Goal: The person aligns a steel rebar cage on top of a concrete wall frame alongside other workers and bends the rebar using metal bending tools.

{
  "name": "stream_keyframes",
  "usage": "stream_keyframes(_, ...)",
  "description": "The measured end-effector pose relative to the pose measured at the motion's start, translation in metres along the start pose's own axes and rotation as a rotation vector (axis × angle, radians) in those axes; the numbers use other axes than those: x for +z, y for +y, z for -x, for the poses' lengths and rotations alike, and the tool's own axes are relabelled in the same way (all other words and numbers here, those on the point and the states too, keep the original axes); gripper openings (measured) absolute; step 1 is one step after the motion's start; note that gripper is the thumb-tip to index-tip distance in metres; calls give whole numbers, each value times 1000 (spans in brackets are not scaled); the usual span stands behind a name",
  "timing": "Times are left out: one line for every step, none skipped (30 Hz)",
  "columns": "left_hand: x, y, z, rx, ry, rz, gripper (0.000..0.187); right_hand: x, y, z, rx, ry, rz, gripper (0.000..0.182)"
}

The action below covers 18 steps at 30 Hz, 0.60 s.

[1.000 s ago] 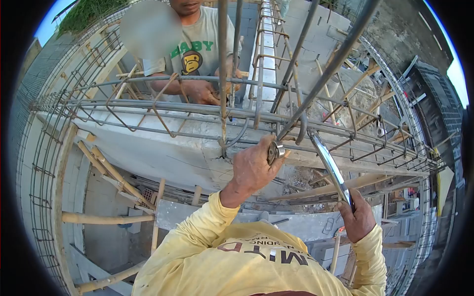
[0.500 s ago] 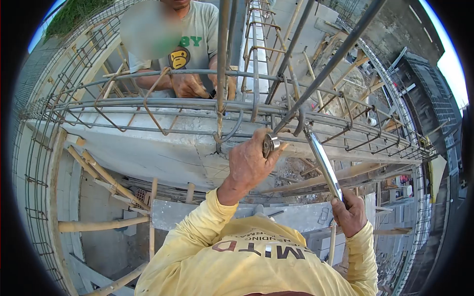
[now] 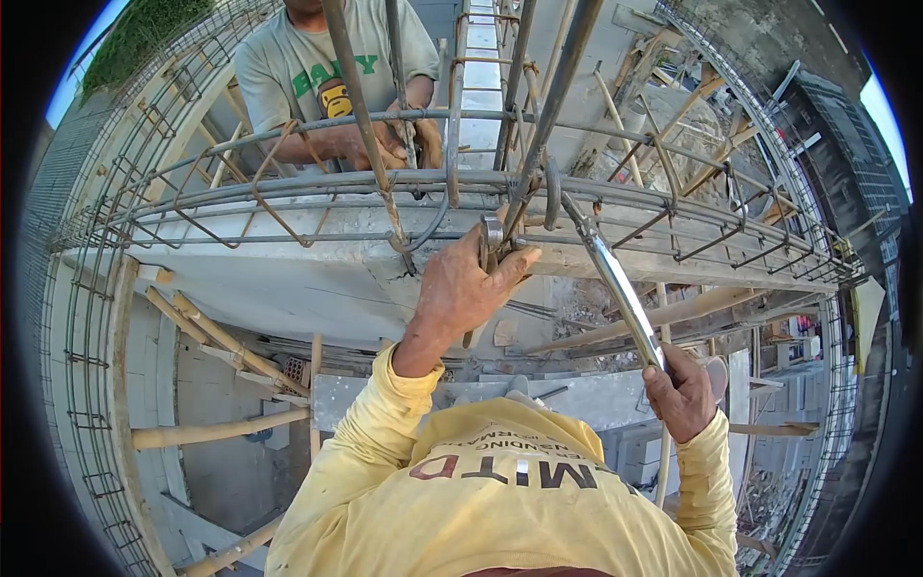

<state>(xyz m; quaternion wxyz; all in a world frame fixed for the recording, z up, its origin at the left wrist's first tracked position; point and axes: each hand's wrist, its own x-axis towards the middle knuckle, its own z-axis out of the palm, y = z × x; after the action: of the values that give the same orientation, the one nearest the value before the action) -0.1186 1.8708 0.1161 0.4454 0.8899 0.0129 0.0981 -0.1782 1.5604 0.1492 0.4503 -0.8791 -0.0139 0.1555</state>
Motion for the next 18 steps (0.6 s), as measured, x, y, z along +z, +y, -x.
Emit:
stream_keyframes(-1,1,-1,-17,-12,-5,48,0,0,-1,-3,3,1,46)
stream_keyframes(-1,1,0,-34,-22,-10,50,-1,0,-2,-6,5,3,45)
stream_keyframes(0,2,1,-35,2,38,53,-2,1,-3,-31,-4,27,45)
stream_keyframes(1,3,2,-34,27,86,57,-4,1,-5,-56,-13,52,45)
stream_keyframes(2,3,3,-32,53,135,61,-6,1,-7,-82,-20,78,45)
stream_keyframes(5,1,3,-61,70,137,63,-8,0,-9,-86,-34,92,45)
stream_keyframes(8,-3,3,-91,86,140,65,-9,-2,-11,-89,-48,107,45)
stream_keyframes(11,-5,4,-122,103,144,67,-11,-3,-12,-92,-63,123,46)
stream_keyframes(11,-5,5,-134,102,167,66,-11,-5,-13,-87,-67,125,45)
stream_keyframes(11,-4,5,-145,101,189,65,-11,-8,-14,-83,-71,127,45)
stream_keyframes(10,-4,4,-156,101,212,65,-11,-10,-15,-79,-75,130,45)
stream_keyframes(11,-6,4,-128,98,190,63,-12,-9,-16,-70,-73,104,44)
stream_keyframes(12,-8,3,-99,94,168,61,-12,-6,-16,-59,-69,76,44)
stream_keyframes(13,-11,2,-68,88,144,60,-12,-1,-17,-47,-63,47,43)
stream_keyframes(14,-13,3,-79,102,157,59,-11,5,-17,-88,-41,96,44)
stream_keyframes(16,-13,5,-87,114,168,58,-10,13,-18,-128,-16,144,45)
stream_keyframes(18,-14,6,-92,122,179,57,-8,24,-19,-166,12,189,45)
stream_keyframes(21,-15,6,-82,127,203,57,-2,40,-20,-189,61,239,49)
